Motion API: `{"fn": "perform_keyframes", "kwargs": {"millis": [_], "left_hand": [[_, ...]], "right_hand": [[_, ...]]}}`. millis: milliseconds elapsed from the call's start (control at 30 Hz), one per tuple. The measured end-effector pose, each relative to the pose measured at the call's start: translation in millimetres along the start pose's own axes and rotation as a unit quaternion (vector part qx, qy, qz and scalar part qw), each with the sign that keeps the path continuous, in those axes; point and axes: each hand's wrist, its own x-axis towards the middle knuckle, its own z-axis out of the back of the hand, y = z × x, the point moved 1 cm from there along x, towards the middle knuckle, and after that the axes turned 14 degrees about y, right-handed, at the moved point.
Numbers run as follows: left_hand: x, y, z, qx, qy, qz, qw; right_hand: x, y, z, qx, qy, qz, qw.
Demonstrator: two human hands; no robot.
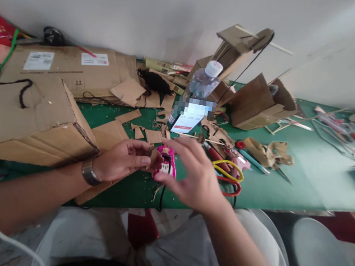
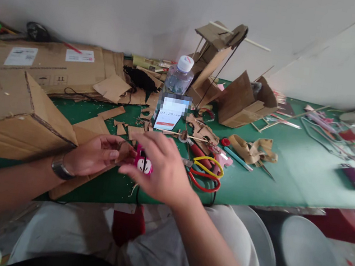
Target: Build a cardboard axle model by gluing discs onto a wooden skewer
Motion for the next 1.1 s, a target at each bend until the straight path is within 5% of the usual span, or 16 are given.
{"fn": "perform_keyframes", "kwargs": {"millis": [200, 400, 667, 1100], "left_hand": [[2, -4, 7.8, -0.009, -0.044, -0.027, 0.999], [2, -5, 9.2, -0.003, -0.068, -0.050, 0.996], [4, -5, 11.4, 0.017, -0.076, -0.072, 0.994], [5, -4, 9.0, 0.062, -0.093, -0.098, 0.989]], "right_hand": [[-12, -92, 44, -0.084, 0.046, -0.200, 0.975], [-17, -141, 37, -0.105, 0.177, -0.336, 0.919], [-16, -147, 25, -0.101, 0.178, -0.369, 0.906], [-35, -103, 37, -0.077, 0.073, -0.265, 0.959]]}}
